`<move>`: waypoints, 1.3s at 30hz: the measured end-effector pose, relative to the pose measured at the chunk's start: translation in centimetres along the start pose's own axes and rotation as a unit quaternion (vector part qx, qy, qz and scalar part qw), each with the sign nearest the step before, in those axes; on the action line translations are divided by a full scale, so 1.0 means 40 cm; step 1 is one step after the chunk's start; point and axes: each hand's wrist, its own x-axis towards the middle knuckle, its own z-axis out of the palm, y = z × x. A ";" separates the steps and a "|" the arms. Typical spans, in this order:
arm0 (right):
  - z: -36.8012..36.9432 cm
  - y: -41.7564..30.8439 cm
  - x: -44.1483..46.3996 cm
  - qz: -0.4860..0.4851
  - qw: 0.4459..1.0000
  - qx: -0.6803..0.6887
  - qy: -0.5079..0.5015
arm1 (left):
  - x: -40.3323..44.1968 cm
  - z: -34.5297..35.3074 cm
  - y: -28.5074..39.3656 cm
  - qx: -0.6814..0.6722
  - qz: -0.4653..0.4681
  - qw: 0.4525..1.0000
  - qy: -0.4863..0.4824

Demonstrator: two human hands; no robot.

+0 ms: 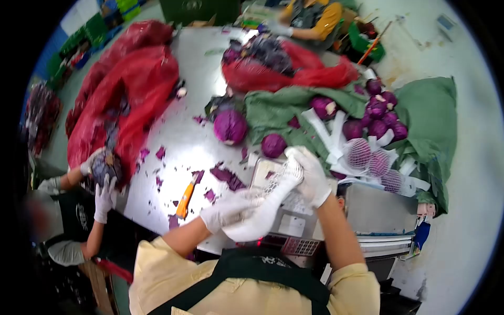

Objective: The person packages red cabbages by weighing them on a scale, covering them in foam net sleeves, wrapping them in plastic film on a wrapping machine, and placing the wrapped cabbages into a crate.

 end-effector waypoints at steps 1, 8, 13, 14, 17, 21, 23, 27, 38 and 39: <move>0.034 -0.023 0.025 0.013 0.992 -0.128 0.011 | 0.002 -0.012 0.054 0.103 0.035 0.993 0.054; 0.023 0.054 0.488 -0.099 0.694 -0.711 0.056 | 0.205 -0.358 0.319 0.390 0.342 0.670 0.530; 0.061 0.099 0.653 -0.111 0.678 -0.703 0.184 | 0.319 -0.543 0.361 0.506 0.137 0.660 0.538; 0.009 0.160 0.705 -0.098 0.705 -0.683 0.165 | 0.334 -0.561 0.344 0.469 0.163 0.704 0.508; 0.003 0.212 0.714 0.059 0.821 -0.536 0.186 | 0.358 -0.581 0.311 0.391 0.180 0.783 0.450; 0.082 0.164 0.543 -0.097 0.832 -0.508 0.202 | 0.338 -0.507 0.241 0.085 0.302 0.892 0.326; 0.104 0.116 0.446 -0.186 0.842 -0.487 0.140 | 0.261 -0.397 0.231 -0.174 0.238 0.922 0.250; 0.191 -0.015 0.162 -0.308 0.761 -0.567 0.067 | 0.071 -0.139 0.239 -0.353 0.107 0.928 -0.052; 0.085 -0.009 -0.449 0.239 0.914 -0.175 -0.276 | -0.197 0.172 0.028 -0.181 -0.031 0.983 -0.003; 0.101 -0.028 -0.472 0.236 0.916 -0.171 -0.276 | -0.187 0.160 0.014 -0.173 -0.025 0.980 -0.093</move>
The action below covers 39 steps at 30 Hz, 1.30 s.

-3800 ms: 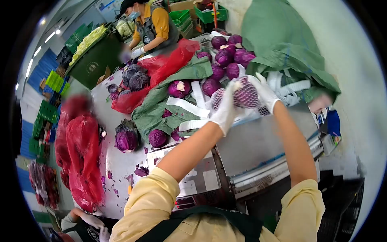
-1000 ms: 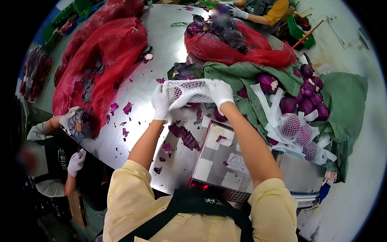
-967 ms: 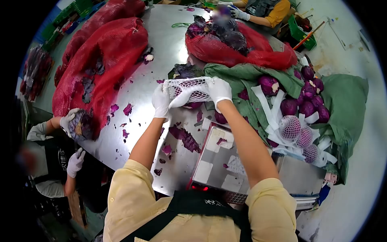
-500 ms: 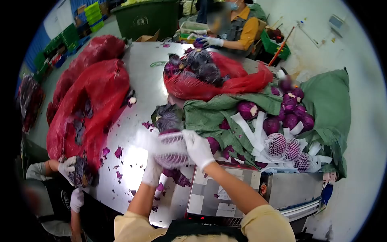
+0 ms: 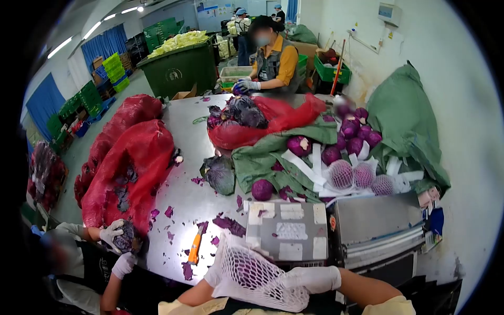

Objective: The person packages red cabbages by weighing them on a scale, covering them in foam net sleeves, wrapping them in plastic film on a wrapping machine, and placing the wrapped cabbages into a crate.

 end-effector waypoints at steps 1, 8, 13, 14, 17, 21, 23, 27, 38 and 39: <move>0.025 -0.021 -0.015 -0.022 0.999 0.028 0.024 | 0.010 0.032 -0.003 -0.011 -0.011 0.999 0.028; -0.101 0.066 -0.088 -0.223 0.944 -0.148 0.193 | 0.022 0.214 -0.058 0.020 0.043 0.996 0.069; 0.065 0.148 -0.082 -0.110 0.860 0.487 0.103 | 0.047 0.235 -0.133 0.169 0.214 0.961 -0.036; 0.079 0.168 -0.095 -0.156 0.861 0.475 0.095 | 0.066 0.217 -0.150 0.106 0.214 0.963 -0.123; 0.085 0.196 -0.127 -0.256 0.836 0.476 0.096 | 0.057 0.275 -0.134 0.171 0.174 0.967 -0.073; 0.035 0.197 -0.157 -0.406 0.772 0.479 0.095 | 0.103 0.163 -0.106 0.226 0.085 0.962 0.124; 0.008 0.183 -0.172 -0.481 0.744 0.453 0.102 | 0.101 0.154 -0.144 0.200 0.022 0.973 0.111; -0.041 0.099 -0.190 -0.493 0.795 -0.012 0.354 | 0.156 0.255 -0.205 -0.022 -0.100 0.990 -0.097; -0.279 0.036 -0.187 -0.407 0.815 0.318 0.262 | 0.504 0.271 -0.139 0.334 0.269 0.902 0.051; -0.364 0.015 -0.207 -0.450 0.802 0.295 0.260 | 0.567 0.296 -0.130 0.334 0.263 0.902 0.079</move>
